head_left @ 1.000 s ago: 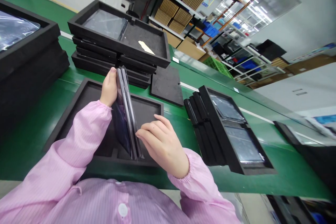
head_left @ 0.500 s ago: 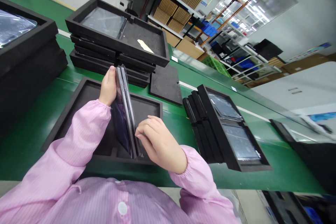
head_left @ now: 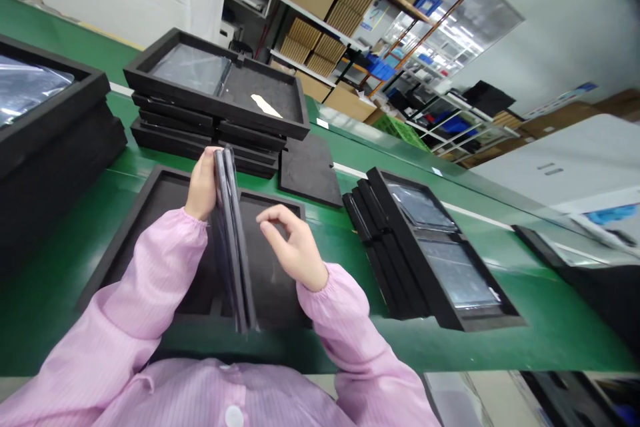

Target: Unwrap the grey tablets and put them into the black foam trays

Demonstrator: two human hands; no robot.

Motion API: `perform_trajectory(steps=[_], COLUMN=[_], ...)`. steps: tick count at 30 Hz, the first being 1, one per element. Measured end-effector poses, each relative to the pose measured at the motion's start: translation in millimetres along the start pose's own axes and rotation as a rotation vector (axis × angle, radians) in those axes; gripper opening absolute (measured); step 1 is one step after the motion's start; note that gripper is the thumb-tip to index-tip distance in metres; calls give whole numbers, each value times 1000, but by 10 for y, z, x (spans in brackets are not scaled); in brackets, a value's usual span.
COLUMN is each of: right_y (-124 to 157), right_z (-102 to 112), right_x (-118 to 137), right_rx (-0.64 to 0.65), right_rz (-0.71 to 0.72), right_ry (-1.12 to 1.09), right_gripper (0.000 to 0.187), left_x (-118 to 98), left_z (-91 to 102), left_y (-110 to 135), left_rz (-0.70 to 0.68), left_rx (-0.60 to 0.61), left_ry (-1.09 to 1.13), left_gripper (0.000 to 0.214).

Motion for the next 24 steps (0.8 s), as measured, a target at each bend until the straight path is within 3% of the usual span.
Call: perform_trajectory(steps=[3, 6, 12, 20, 24], right_y=[-294, -514, -605, -551, -548], right_z=[34, 55, 55, 11, -9], right_x=[-35, -11, 51, 146, 165], right_rx=[-196, -342, -438, -639, -712], right_rz=[109, 225, 364, 339, 344], right_ry=[48, 112, 168, 551, 619], right_gripper=[8, 11, 12, 16, 14], left_x=[-150, -226, -263, -270, -262], left_z=[-136, -232, -276, -300, -288], left_y=[110, 214, 308, 347, 350], left_rz=[-64, -44, -67, -62, -60], left_rx=[181, 316, 359, 352, 339], left_ry=[87, 146, 82, 91, 80], left_gripper=[54, 53, 52, 50, 51])
Point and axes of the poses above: each hand's wrist, its own y-axis away from the middle knuckle, its own z-axis out of the back of the hand, x = y × z, the point moved 6 cm from there along -y, towards the middle knuckle, and after that the axes turned 10 degrees about z, right-handed, at the moved point
